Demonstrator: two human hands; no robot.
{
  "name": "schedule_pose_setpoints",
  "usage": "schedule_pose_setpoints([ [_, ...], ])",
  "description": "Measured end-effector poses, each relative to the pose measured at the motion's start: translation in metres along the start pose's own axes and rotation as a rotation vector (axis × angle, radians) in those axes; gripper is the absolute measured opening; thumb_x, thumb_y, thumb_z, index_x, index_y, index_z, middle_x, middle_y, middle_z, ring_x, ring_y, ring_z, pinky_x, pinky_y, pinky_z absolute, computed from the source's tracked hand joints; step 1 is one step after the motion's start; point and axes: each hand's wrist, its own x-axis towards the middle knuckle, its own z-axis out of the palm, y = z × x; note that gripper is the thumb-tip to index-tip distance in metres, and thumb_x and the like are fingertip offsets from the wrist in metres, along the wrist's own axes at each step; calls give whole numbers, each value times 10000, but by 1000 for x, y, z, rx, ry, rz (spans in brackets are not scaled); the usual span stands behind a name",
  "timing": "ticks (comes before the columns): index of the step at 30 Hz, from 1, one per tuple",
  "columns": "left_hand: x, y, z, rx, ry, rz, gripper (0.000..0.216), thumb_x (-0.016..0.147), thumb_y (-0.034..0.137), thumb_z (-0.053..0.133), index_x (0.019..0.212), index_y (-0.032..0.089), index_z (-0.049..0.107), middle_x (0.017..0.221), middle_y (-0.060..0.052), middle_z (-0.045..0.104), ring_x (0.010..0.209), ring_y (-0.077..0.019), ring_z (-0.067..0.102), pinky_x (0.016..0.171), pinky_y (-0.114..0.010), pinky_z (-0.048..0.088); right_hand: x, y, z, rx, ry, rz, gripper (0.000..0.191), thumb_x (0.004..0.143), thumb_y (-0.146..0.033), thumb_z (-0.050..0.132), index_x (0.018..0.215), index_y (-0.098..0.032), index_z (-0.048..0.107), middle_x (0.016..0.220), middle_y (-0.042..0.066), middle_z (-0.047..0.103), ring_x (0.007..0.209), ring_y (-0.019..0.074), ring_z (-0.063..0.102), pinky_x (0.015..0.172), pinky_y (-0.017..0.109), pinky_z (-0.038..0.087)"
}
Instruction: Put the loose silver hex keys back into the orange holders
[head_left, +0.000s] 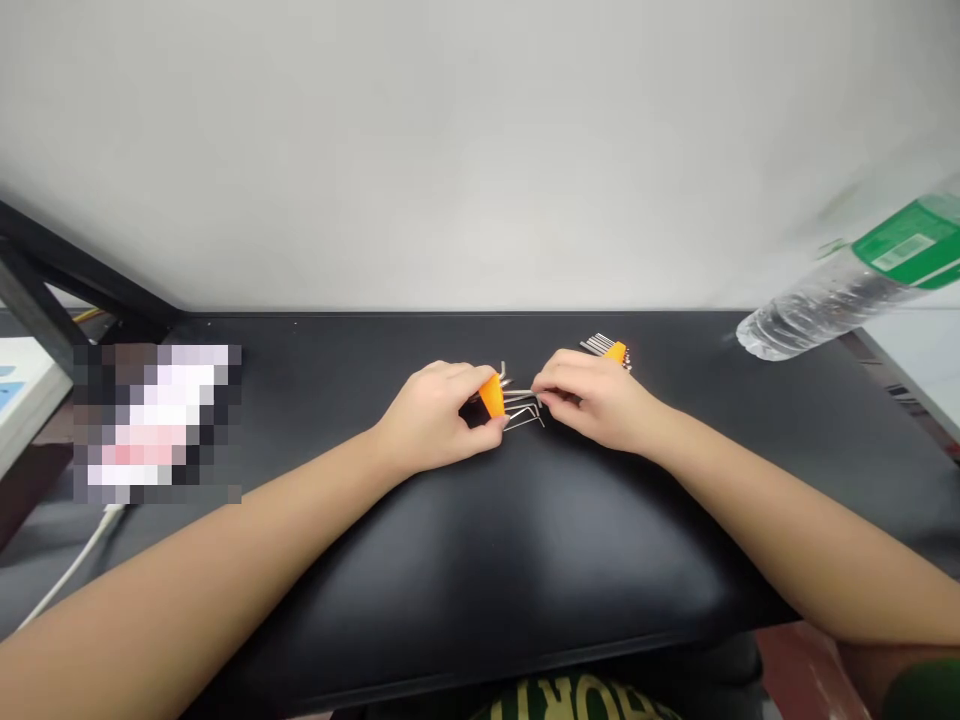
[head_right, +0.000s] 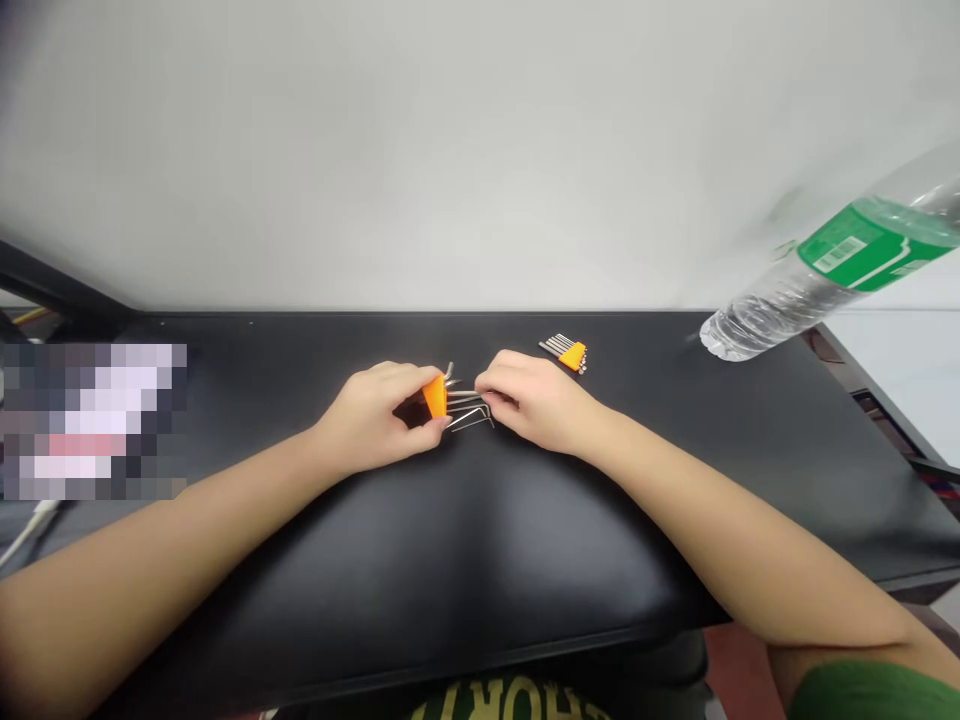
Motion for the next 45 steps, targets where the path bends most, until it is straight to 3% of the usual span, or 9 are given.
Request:
schedule_pose_setpoints([
  [17,-1,-1,0,21,-11,29,215,832,409,669,914,219,612,714,31,603,654,-157,548,748,-317,475,-3,-4,-4,-19,36,-24,164,1011,-126,502,1014,-216,638,956,73,648,879,194,632,779,339,545],
  [25,-2,-1,1,32,-11,60,223,833,417,671,920,218,621,694,35,613,642,-160,572,739,-319,487,-7,-4,-4,-148,12,-112,194,1002,-91,503,1041,-190,665,992,81,636,775,157,602,685,287,521],
  [32,-4,-2,1,19,17,79,229,831,423,686,931,222,641,721,21,656,679,-175,616,742,-320,497,-4,-6,1,-159,74,-122,215,1002,-82,494,1037,-187,678,981,76,643,792,150,615,686,271,528],
  [39,-3,-2,4,-34,-4,75,335,854,509,738,1028,236,652,758,42,683,686,-152,633,743,-287,486,-5,-12,9,-182,0,-113,227,995,-89,495,1069,-187,685,1022,74,641,781,143,601,662,262,518],
  [45,-2,7,2,-39,-74,45,295,868,497,735,882,238,597,697,60,628,666,-143,606,791,-292,472,-4,-23,26,17,-53,4,227,988,-81,485,1092,-217,634,1100,81,616,888,170,613,751,299,549],
])
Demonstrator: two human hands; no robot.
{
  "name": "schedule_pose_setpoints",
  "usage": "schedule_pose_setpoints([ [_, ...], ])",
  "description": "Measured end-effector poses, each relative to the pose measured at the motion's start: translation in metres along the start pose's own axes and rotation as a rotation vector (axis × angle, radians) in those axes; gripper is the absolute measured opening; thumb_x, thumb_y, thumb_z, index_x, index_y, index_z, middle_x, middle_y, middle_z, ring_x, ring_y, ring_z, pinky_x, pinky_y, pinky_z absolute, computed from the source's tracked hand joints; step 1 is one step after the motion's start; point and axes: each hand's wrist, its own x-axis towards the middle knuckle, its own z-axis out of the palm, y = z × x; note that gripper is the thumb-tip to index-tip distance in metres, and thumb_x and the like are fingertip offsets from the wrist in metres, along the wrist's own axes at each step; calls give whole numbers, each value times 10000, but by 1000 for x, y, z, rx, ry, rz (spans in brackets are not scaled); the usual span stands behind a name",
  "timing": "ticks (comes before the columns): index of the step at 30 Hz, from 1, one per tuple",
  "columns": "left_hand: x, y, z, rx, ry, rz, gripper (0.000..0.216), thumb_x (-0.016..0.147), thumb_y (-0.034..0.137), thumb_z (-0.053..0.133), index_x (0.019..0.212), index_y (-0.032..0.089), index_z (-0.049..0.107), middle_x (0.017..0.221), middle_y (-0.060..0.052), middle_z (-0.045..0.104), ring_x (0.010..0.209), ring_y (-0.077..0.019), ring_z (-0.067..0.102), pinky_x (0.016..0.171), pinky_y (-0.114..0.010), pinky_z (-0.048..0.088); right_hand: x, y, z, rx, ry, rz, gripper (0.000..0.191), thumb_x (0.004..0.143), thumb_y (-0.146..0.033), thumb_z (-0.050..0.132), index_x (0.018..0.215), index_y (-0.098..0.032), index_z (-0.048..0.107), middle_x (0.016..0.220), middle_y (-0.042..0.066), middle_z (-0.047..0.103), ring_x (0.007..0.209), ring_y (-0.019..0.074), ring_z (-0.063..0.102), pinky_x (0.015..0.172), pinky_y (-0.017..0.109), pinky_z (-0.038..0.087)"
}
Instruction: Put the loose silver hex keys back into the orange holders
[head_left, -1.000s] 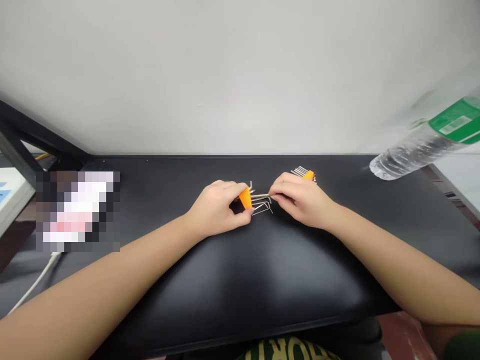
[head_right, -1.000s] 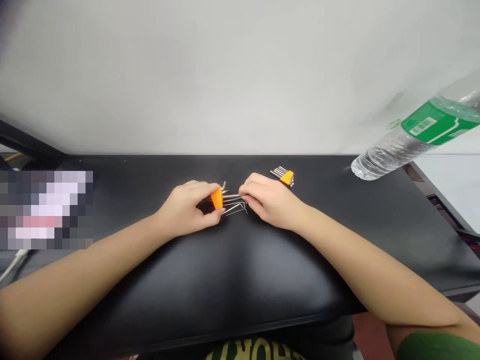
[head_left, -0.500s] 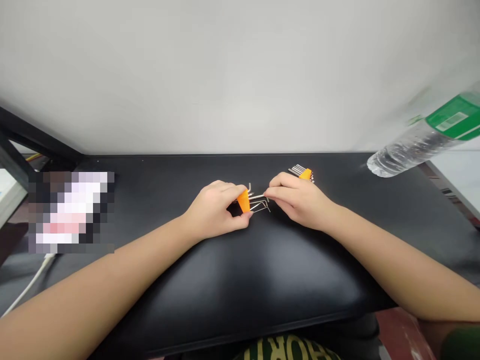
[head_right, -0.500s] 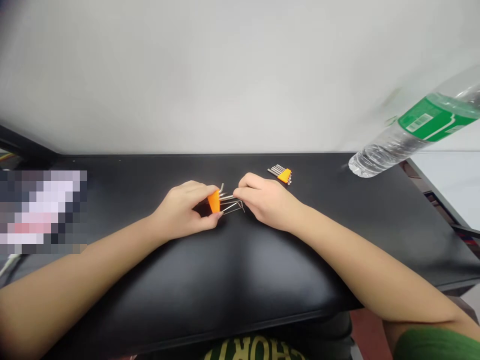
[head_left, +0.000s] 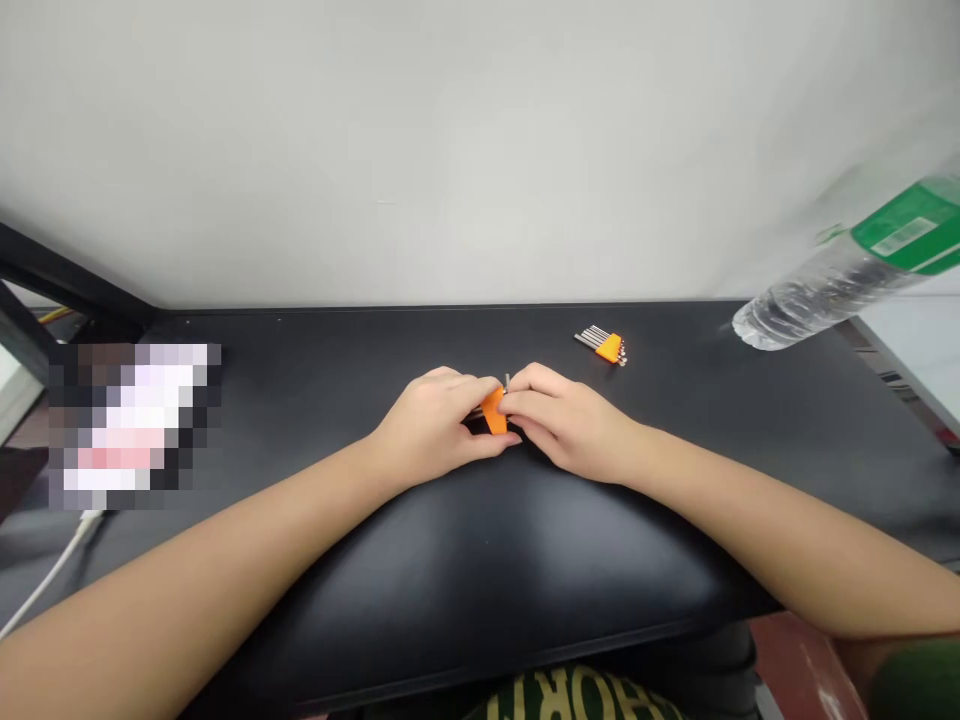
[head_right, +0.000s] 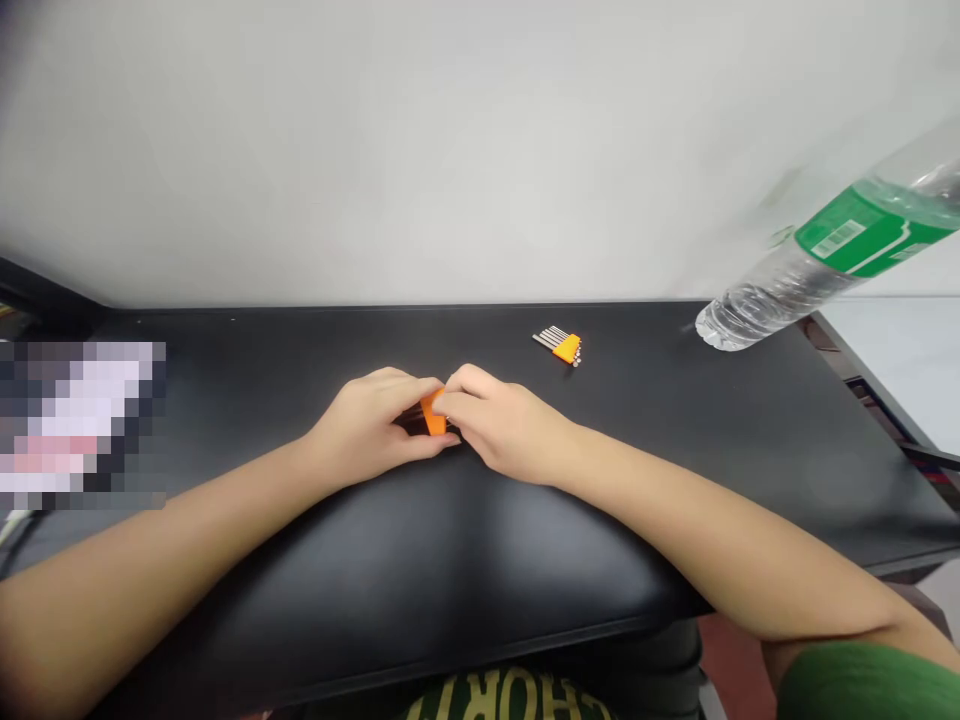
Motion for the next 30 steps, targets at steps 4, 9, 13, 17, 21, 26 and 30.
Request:
schedule_pose_setpoints([
  [4,0,1,-2,7,7,-29,348,872,562,714,879,234,599,716,48,632,680,-151,597,785,-300,470,2,5,2,90,56,23,194,986,-100,517,1114,-218,604,1076,78,612,941,185,620,820,330,551],
  [9,0,-4,1,23,40,-57,404,848,598,726,1010,234,657,784,24,691,715,-172,625,777,-314,482,1,28,-7,-68,73,107,94,927,-132,593,986,-194,632,1011,86,623,847,200,610,768,354,527],
  [13,0,-10,1,16,91,-119,415,839,572,746,1059,229,670,826,12,713,721,-168,627,792,-314,491,1,40,-7,-114,7,200,50,934,-188,619,941,-191,668,996,73,627,867,194,620,795,335,519],
  [17,0,-13,1,26,102,-126,408,847,584,732,1035,227,673,809,7,696,717,-165,620,788,-306,494,4,34,-10,-270,-62,395,79,899,-146,586,855,-181,641,965,72,634,813,183,604,731,312,479],
  [21,1,-14,1,41,111,-116,410,850,589,730,1022,223,666,806,8,690,710,-160,613,786,-302,495,7,30,-24,-381,-143,558,115,802,-102,613,729,-181,574,869,86,642,689,175,555,605,294,406],
  [26,2,-14,1,54,98,-120,403,849,584,732,1016,223,669,796,9,689,698,-160,608,781,-306,498,5,27,-35,-192,-129,490,203,726,-63,636,672,-205,502,693,17,602,598,148,517,549,260,375],
  [30,1,-13,1,64,108,-102,412,849,577,737,1039,218,671,803,2,703,722,-171,636,789,-311,497,5,15,-30,-32,-46,195,158,811,-60,590,781,-206,537,690,-25,565,619,127,508,610,247,397],
])
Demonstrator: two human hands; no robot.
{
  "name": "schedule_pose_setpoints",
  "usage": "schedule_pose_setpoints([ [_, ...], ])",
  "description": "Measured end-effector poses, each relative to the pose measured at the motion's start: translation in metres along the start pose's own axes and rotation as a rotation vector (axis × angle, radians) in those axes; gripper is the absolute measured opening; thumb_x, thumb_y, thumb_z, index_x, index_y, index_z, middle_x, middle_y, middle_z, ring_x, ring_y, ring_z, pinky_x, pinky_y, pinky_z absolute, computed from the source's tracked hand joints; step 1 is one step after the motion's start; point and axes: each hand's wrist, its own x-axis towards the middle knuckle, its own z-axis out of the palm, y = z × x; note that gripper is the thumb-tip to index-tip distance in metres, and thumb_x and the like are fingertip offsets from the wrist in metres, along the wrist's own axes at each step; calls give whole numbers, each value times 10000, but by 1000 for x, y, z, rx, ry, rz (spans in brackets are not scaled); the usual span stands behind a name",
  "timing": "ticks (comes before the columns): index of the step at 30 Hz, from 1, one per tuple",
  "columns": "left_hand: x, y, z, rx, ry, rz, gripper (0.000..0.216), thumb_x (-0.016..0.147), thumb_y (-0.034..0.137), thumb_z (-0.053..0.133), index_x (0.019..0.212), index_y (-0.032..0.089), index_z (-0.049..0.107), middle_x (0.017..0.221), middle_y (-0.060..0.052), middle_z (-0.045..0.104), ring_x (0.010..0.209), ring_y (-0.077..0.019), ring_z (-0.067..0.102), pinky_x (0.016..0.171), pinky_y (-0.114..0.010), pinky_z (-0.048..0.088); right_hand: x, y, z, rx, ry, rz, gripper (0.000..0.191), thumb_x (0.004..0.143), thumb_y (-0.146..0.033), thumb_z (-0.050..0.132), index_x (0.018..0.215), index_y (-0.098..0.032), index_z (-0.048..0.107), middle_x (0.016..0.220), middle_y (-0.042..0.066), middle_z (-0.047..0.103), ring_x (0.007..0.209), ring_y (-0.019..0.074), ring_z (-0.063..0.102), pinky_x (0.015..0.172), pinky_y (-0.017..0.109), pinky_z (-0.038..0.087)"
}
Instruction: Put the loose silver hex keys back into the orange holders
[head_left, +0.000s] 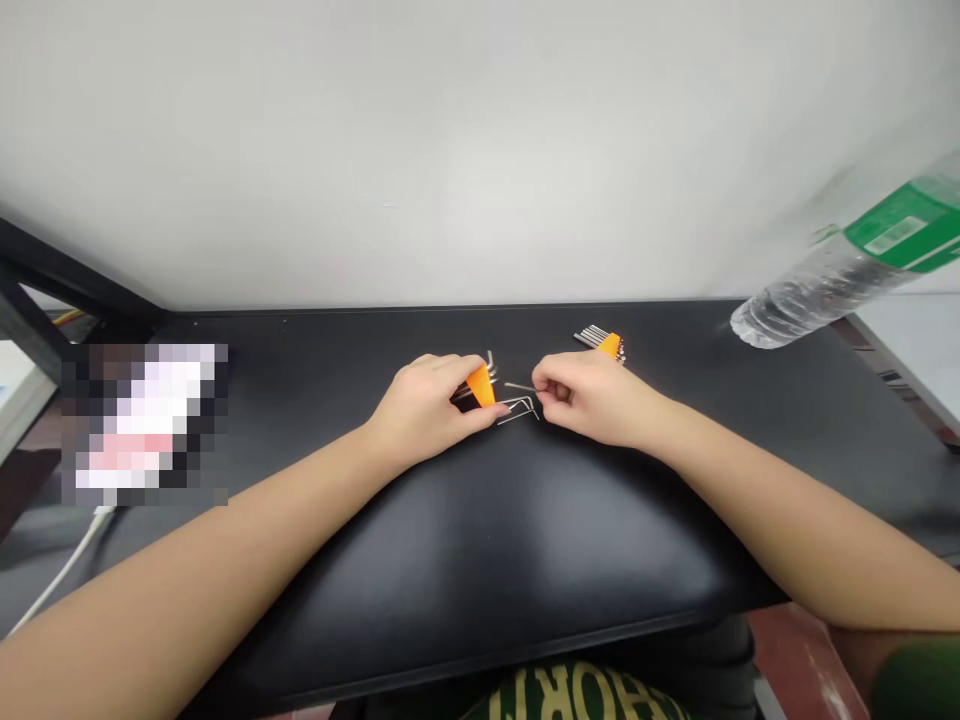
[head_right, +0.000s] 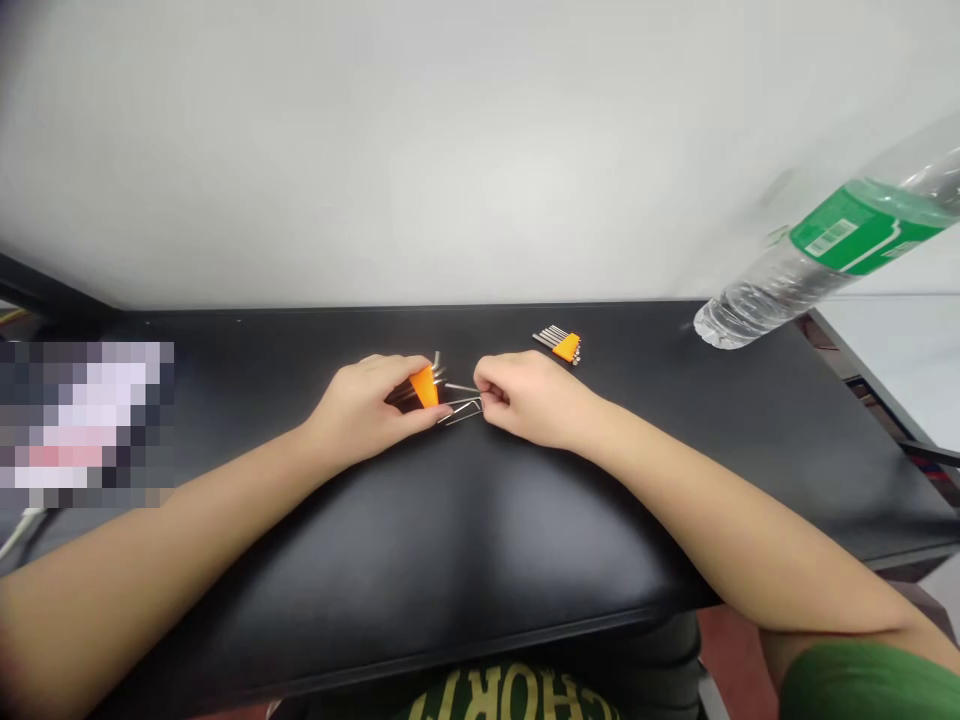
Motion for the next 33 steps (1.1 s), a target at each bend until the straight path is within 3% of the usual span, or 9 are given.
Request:
schedule_pose_setpoints([
  [3,-1,1,1,-13,26,32,417,851,569,741,1057,212,675,840,-9,727,740,-178,657,790,-311,497,-1,-7,5,-27,22,-89,151,856,-58,566,792,-195,556,741,-9,563,654,127,508,640,249,398],
  [13,0,5,0,-28,20,32,424,845,582,744,1050,218,669,805,9,721,711,-174,647,781,-320,500,-4,-4,5,-104,34,-127,139,939,-98,540,853,-191,594,794,15,588,677,138,528,639,256,408],
  [20,-3,5,0,10,-14,70,365,858,555,729,1028,237,673,749,18,699,712,-183,645,794,-337,509,-10,-9,2,-382,12,-241,245,988,-68,443,966,-180,659,913,62,623,670,152,503,587,281,392],
  [27,-3,6,-2,-25,7,24,349,846,552,737,999,247,661,761,27,709,699,-171,647,752,-310,506,-7,-3,3,-223,167,-359,284,1012,-61,425,1042,-190,677,988,80,687,806,157,623,682,270,512],
  [31,-4,7,-2,-22,1,50,337,847,518,747,1021,246,650,761,36,709,696,-165,646,763,-308,506,-7,-1,1,-284,126,-456,298,997,-45,428,1097,-166,681,992,105,698,857,197,636,729,314,537],
  [33,-4,9,-2,-18,6,74,340,855,522,740,1029,245,645,755,34,704,690,-164,643,764,-311,507,-6,-4,3,-239,121,-430,295,996,-51,435,1095,-175,683,1006,103,695,861,196,641,736,316,545],
])
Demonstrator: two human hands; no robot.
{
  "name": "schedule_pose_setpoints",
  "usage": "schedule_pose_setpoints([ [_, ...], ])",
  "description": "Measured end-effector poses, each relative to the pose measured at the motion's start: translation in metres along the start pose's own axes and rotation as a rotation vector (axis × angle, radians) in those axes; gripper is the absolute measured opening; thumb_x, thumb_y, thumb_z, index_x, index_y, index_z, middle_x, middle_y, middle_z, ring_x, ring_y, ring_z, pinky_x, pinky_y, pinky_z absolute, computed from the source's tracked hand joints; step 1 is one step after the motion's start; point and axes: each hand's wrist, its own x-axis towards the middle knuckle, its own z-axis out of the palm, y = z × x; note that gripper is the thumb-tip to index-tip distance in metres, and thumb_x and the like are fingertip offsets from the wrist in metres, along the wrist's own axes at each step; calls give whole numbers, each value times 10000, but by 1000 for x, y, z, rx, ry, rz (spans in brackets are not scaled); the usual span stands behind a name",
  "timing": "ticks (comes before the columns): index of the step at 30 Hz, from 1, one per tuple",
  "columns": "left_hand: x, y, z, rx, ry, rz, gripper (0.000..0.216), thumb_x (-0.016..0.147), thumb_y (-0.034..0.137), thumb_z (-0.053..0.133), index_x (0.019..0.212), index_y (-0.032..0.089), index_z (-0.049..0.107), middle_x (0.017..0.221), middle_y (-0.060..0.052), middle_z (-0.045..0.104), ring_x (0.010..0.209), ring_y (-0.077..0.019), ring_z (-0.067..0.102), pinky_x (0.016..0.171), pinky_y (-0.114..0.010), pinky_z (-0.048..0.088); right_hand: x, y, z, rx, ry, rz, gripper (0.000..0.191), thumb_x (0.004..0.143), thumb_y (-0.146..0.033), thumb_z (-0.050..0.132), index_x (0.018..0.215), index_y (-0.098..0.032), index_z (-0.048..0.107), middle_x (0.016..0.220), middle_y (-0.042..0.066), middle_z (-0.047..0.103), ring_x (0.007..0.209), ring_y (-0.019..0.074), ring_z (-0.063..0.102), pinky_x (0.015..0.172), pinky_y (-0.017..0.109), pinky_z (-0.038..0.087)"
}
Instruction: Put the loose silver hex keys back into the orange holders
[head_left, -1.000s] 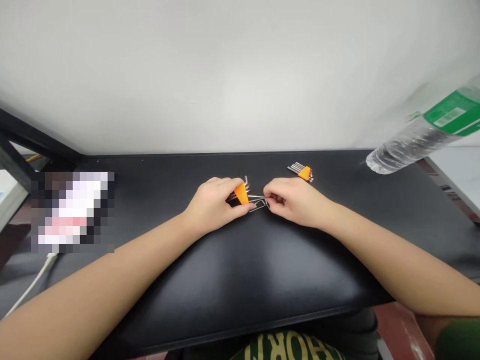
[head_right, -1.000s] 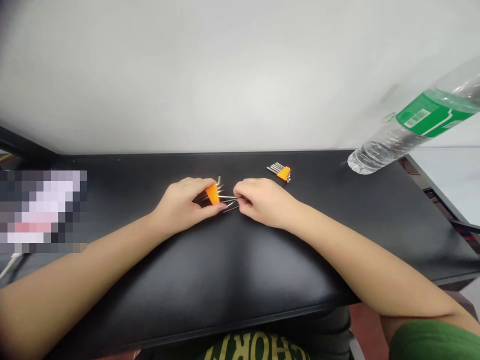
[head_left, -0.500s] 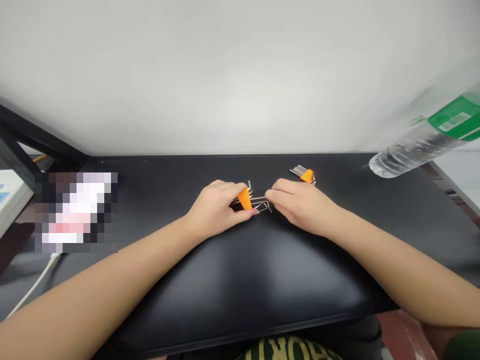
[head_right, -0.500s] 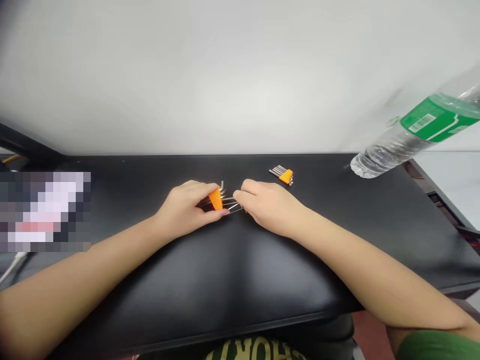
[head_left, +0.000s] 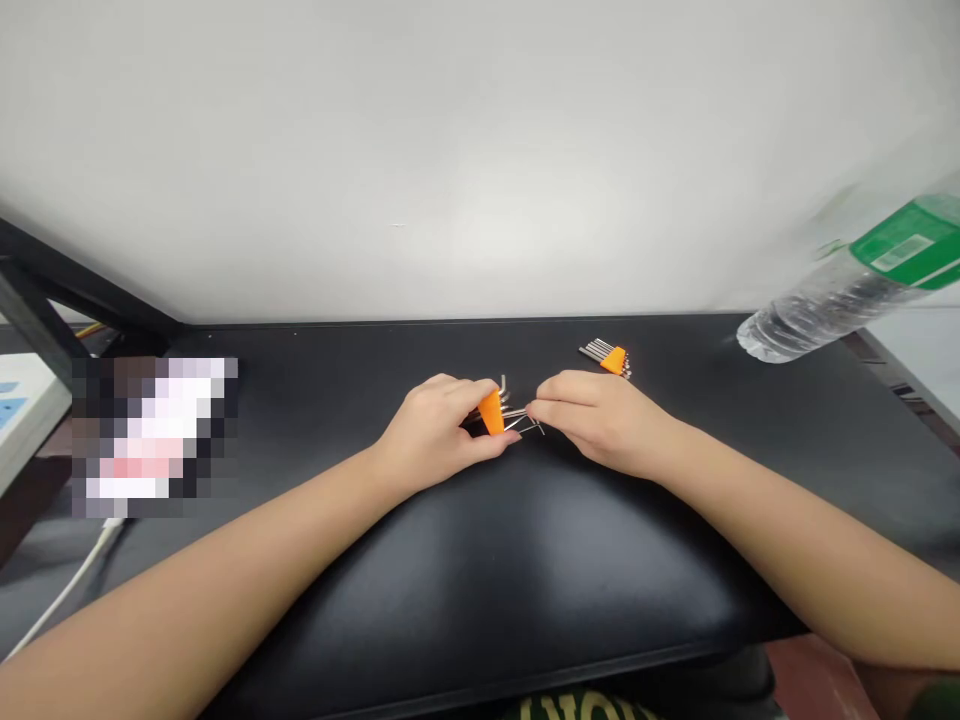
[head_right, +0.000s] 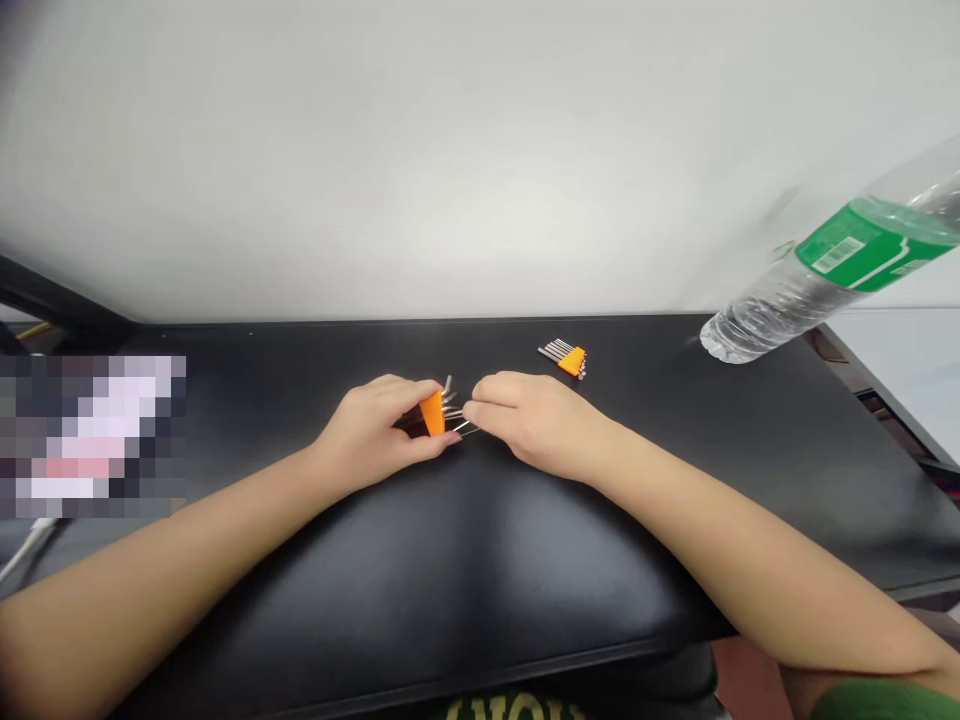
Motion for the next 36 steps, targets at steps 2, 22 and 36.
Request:
schedule_pose_setpoints([
  [2,0,2,0,-1,-1,41,356,867,540,724,1042,243,638,745,30,695,682,-165,643,775,-318,507,3,-6,4,104,-2,76,273,1003,-74,448,1075,-202,678,1040,91,683,873,183,646,745,306,553],
  [22,3,-5,2,55,-1,23,407,884,598,693,1032,222,637,759,14,682,700,-185,627,746,-323,473,-7,18,23,240,-127,424,62,915,-135,629,902,-174,676,939,52,621,791,164,587,732,311,498],
  [36,5,-8,6,36,17,-4,428,866,610,705,1046,224,659,754,13,685,690,-181,625,749,-323,492,-4,8,1,-26,-372,763,165,795,-84,615,724,-185,505,849,65,604,665,147,515,605,272,378],
])
